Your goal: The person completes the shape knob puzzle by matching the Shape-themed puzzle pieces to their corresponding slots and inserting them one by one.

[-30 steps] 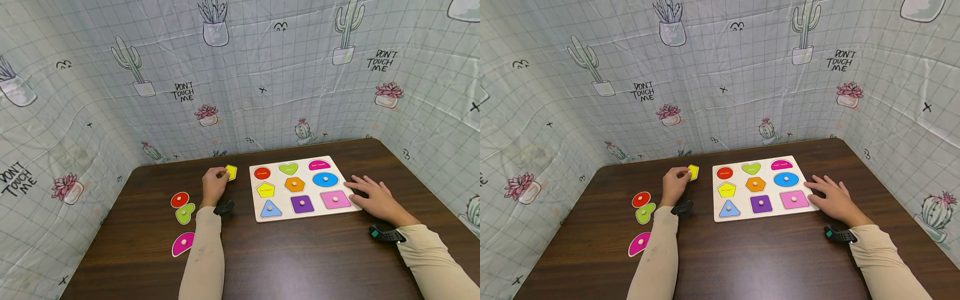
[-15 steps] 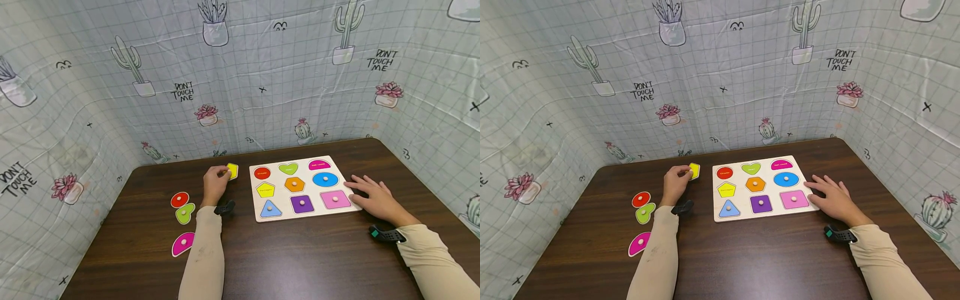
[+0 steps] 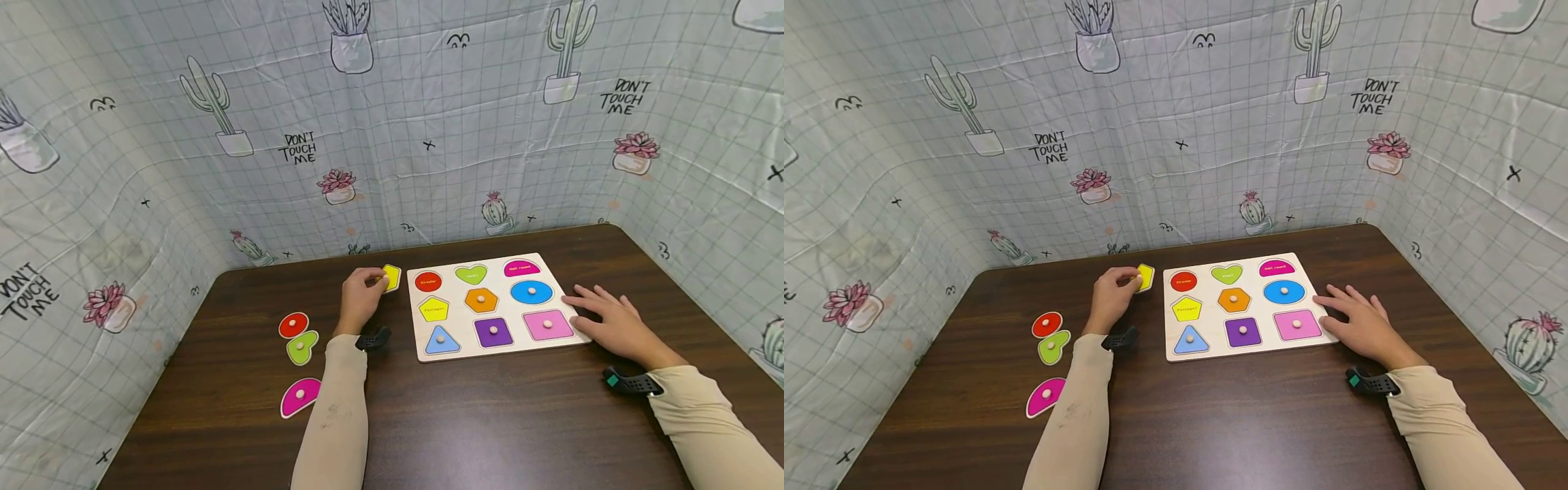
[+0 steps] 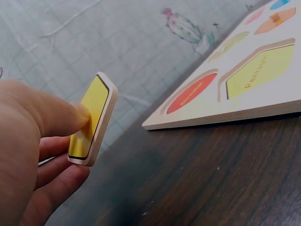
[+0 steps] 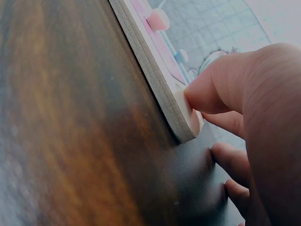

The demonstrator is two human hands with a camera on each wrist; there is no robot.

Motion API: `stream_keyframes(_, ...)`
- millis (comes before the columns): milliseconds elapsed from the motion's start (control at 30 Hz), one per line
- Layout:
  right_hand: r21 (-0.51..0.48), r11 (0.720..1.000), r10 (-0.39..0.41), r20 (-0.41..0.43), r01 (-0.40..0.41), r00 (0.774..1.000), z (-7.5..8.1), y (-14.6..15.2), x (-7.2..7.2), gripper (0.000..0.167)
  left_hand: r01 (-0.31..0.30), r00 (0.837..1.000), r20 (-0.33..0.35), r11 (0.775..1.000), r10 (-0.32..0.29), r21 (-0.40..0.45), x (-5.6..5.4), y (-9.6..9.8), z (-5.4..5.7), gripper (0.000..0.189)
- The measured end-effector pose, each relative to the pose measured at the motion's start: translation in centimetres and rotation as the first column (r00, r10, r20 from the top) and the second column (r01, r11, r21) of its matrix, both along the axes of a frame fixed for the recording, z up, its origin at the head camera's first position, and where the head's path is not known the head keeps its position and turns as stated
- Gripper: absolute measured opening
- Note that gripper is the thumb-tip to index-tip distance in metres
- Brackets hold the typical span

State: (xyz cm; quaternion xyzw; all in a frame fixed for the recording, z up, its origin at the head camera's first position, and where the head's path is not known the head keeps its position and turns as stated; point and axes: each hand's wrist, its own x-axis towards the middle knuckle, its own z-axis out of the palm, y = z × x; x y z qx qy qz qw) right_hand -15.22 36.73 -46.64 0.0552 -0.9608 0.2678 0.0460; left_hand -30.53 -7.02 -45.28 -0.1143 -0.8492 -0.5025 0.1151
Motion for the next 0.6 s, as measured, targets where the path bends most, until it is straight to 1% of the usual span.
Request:
stream_keyframes(233, -0.001, 1.000, -0.001, 0.002, 0.001, 1.000, -0.1, 0.1, 0.0, 0.048, 0.028, 0.999, -0.014, 0.999, -0.029, -0.025, 0.0, 0.6, -0.1, 0.014)
stream_keyframes(467, 0.001, 1.000, -0.003, -0.004, 0.003, 1.000, -0.2, 0.3, -0.1, 0.048, 0.084, 0.996, 0.002, 0.995, -0.084, -0.050, 0.2, 1.2, -0.2, 0.017)
stream_keyframes(600, 0.003, 1.000, -0.004, 0.002, 0.004, 1.000, -0.3, 0.2, -0.1, 0.048, 0.102, 0.995, 0.009, 0.992, -0.102, -0.079, 0.5, 1.6, -0.2, 0.019)
